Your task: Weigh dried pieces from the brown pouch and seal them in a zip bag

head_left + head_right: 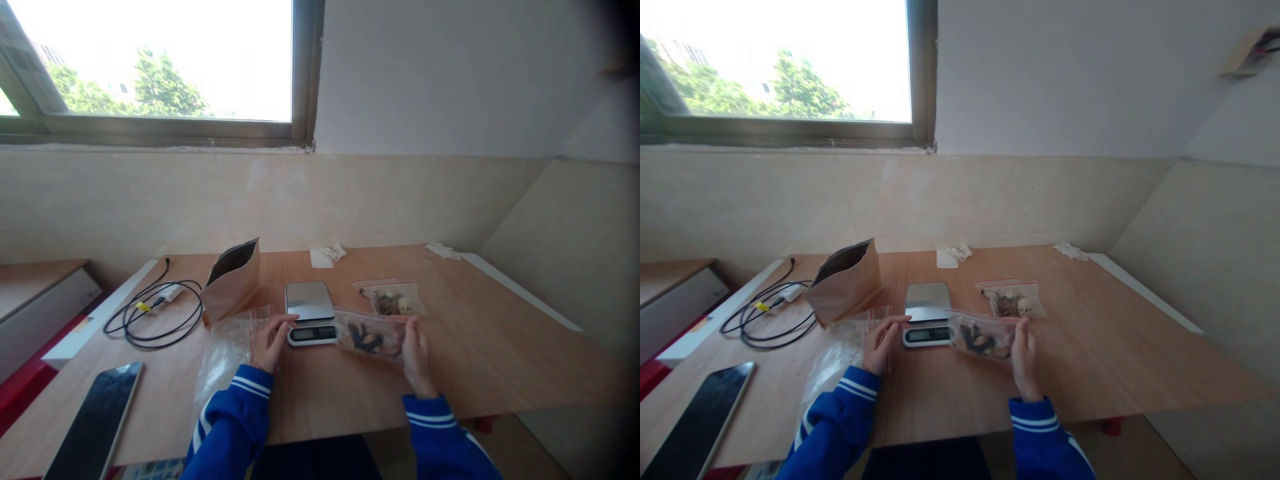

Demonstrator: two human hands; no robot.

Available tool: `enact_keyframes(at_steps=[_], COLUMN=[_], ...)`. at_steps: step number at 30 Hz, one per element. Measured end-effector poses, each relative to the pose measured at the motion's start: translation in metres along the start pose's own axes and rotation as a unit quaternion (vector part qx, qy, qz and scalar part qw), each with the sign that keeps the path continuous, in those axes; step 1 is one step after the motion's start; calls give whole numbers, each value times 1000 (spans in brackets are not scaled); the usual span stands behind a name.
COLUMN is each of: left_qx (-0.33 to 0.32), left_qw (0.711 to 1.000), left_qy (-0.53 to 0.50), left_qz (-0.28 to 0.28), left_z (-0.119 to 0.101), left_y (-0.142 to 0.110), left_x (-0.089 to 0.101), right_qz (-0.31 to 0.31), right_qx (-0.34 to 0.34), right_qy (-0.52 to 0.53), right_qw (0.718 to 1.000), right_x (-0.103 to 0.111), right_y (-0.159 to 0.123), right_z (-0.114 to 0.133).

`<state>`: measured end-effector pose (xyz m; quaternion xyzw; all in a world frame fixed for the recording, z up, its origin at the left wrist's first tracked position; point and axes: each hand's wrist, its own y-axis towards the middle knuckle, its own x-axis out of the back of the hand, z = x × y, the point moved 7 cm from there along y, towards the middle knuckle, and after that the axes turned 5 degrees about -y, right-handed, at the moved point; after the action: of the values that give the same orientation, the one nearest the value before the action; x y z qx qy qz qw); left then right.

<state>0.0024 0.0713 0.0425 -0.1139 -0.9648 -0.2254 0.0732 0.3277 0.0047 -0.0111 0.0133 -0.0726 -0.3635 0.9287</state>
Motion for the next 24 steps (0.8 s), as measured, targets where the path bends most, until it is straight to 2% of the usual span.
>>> enact_keyframes(at_steps=[3, 7, 10, 13, 14, 16, 19, 21, 24], left_qx=[-103, -217, -257, -223, -208, -168, -103, -89, -38], left_qw=[986, 921, 865, 827, 824, 827, 857, 882, 921], left_qy=[95, 210, 264, 267, 268, 279, 285, 256, 176], left_qz=[-88, -246, -339, -441, -454, -458, -417, -385, -345], left_z=[-26, -57, -65, -56, -50, -36, -12, 0, 17], left_y=[-2, -20, -38, -50, -51, -48, -35, -23, -7], left_x=[10, 35, 64, 103, 113, 128, 138, 139, 142], right_qz=[-19, 7, -90, -192, -201, -175, -116, -64, 13], right_qx=[19, 102, 203, 267, 274, 280, 282, 280, 284], right_qy=[-66, -139, -234, -324, -342, -371, -431, -463, -471], right_qw=[997, 985, 947, 887, 876, 868, 849, 839, 835], right_x=[37, 53, 64, 64, 60, 44, 20, 11, 15], right_y=[45, 98, 110, 91, 81, 59, 34, 30, 37], right_z=[-3, 0, 10, 17, 17, 13, 3, -7, -22])
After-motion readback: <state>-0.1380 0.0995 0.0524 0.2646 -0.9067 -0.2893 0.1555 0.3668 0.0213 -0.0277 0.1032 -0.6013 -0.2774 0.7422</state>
